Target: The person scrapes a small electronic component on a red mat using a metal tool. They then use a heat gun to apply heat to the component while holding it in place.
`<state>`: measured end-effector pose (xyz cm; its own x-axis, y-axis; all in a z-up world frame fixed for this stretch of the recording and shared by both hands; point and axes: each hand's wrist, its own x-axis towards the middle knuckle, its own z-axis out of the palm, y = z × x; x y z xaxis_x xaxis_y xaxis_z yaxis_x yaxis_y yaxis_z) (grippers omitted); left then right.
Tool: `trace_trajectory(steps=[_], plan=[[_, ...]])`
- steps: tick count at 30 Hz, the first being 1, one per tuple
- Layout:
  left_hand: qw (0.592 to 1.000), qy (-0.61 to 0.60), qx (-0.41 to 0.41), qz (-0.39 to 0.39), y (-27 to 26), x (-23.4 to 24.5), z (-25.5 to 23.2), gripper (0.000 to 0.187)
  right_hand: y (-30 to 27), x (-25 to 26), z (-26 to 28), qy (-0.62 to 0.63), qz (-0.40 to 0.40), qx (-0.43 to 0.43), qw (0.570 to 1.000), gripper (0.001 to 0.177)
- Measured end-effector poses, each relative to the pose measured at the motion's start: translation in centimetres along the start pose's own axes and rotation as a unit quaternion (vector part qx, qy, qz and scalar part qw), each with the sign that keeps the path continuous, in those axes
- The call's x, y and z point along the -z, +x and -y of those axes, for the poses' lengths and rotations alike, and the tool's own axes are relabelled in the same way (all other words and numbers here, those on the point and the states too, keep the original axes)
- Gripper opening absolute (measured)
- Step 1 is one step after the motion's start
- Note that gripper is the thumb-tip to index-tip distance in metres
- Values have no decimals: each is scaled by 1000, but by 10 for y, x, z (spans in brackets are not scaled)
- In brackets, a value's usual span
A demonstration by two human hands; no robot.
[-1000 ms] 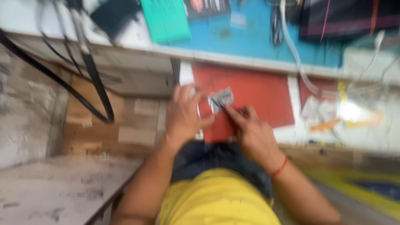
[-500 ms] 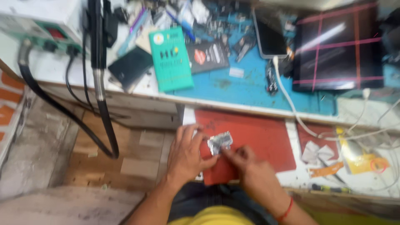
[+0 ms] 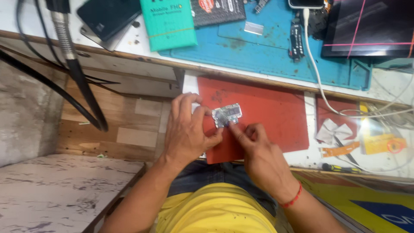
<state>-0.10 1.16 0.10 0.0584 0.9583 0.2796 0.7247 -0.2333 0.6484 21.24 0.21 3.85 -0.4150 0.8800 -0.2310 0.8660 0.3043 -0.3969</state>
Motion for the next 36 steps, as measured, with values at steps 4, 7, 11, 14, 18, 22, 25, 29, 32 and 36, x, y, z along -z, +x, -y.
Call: trace_trajectory(steps=[4, 7, 11, 14, 18, 22, 25, 29, 32, 36], plan=[[1000, 6, -4, 14, -2, -3, -1, 44, -2, 6, 4, -17, -58, 19, 998, 66], [999, -15, 11, 45, 1, 2, -3, 45, 1, 7, 10, -2, -27, 23, 999, 66], [1000, -4, -2, 22, 0, 2, -4, 54, 1, 9, 9, -16, -42, 17, 999, 66], [999, -9, 1, 33, -2, 3, 1, 55, 1, 6, 10, -13, -28, 61, 998, 69], [999, -19, 9, 34, 0, -4, 2, 53, 8, 9, 2, -62, -48, -29, 997, 68], [999, -13, 7, 39, 2, 1, 4, 51, 7, 6, 0, -17, -9, 50, 999, 66], [999, -1, 19, 49, 6, -4, 0, 55, 3, 9, -8, -27, -54, 31, 998, 62], [997, 11, 33, 65, 4, 0, -3, 57, 6, 8, -9, -24, -20, 75, 997, 68], [997, 7, 40, 62, 9, -3, -7, 57, 12, 13, -15, -40, -30, 43, 998, 68], [997, 10, 39, 60, 2, 0, -5, 56, 11, 14, -16, -38, 52, 120, 991, 68]])
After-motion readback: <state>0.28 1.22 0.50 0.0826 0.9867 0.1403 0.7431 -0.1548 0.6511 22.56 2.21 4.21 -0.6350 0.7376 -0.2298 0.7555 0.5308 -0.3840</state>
